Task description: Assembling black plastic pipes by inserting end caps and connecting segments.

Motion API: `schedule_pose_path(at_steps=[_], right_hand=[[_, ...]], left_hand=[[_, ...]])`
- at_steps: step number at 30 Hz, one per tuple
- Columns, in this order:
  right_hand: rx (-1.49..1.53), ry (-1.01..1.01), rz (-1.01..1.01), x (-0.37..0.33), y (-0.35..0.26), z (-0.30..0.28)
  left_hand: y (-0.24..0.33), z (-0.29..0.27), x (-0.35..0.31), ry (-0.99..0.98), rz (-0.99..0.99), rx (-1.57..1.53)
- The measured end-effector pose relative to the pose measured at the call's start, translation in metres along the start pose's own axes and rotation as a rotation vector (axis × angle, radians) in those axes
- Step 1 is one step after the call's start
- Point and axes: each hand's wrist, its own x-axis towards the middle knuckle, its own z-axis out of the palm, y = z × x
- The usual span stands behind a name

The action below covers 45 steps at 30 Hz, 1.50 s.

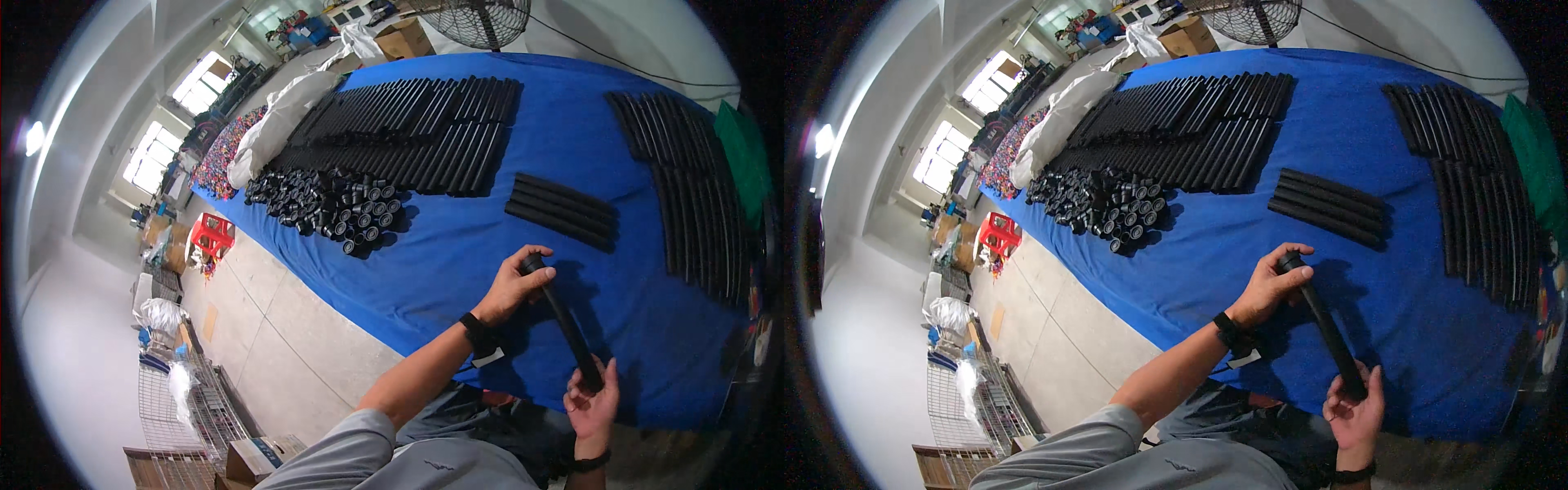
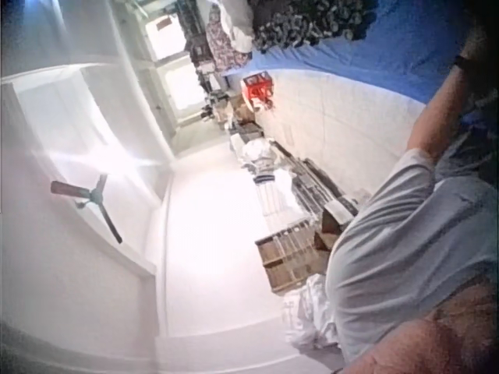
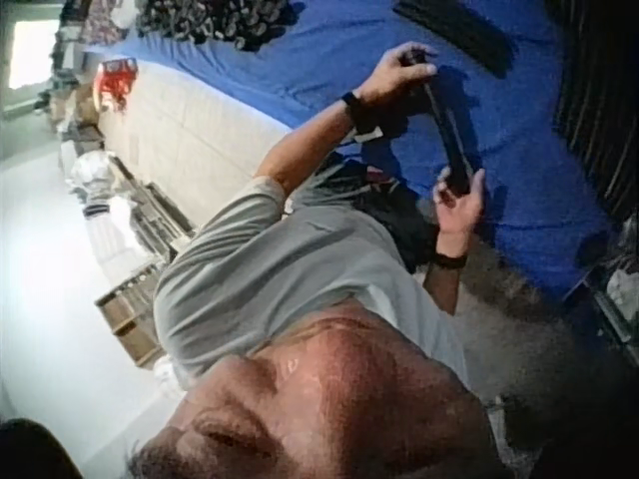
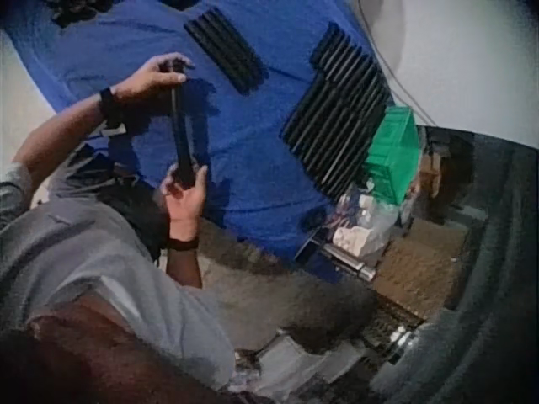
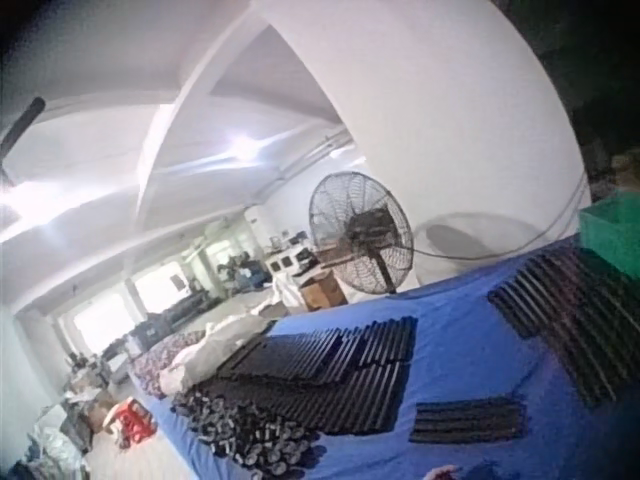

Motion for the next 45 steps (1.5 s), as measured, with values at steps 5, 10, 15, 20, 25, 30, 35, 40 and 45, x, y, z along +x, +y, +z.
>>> schedule_pose_path(at_steps=[5, 10, 15, 20, 25, 30, 35, 40, 45], right_hand=[[0.057, 0.017, -0.015, 0.004, -0.009, 0.004], [0.002, 0.111, -0.052, 0.001, -0.011, 0.011], [-0.007, 0.176, -0.079, -0.001, -0.01, 0.007], [-0.004, 0.134, -0.116, 0.002, -0.006, 0.009], [-0.005, 0.077, -0.056, 0.006, -0.004, 0.007], [-0.012, 0.032, -0.084, 0.003, -0.002, 0.009], [-0.037, -0.028, -0.103, 0.004, -0.001, -0.001], [-0.096, -0.076, -0.085, 0.005, -0.001, -0.005], [-0.017, -0.242, 0.125, -0.011, -0.017, -0.034]], left_hand=[[-0.001, 0.008, -0.001, 0.02, 0.002, 0.053], [-0.001, 0.012, -0.004, 0.013, -0.01, 0.061], [-0.001, 0.01, -0.004, -0.056, -0.016, 0.03], [-0.004, 0.009, -0.001, -0.024, 0.021, 0.047], [-0.001, 0.006, -0.001, 0.024, 0.007, 0.068], [0.002, 0.008, -0.002, 0.026, -0.005, 0.075], [-0.006, 0.005, -0.001, -0.012, 0.001, 0.052], [-0.006, -0.003, 0.001, -0.029, -0.003, -0.02], [0.022, 0.0, 0.009, -0.226, -0.131, -0.011]])
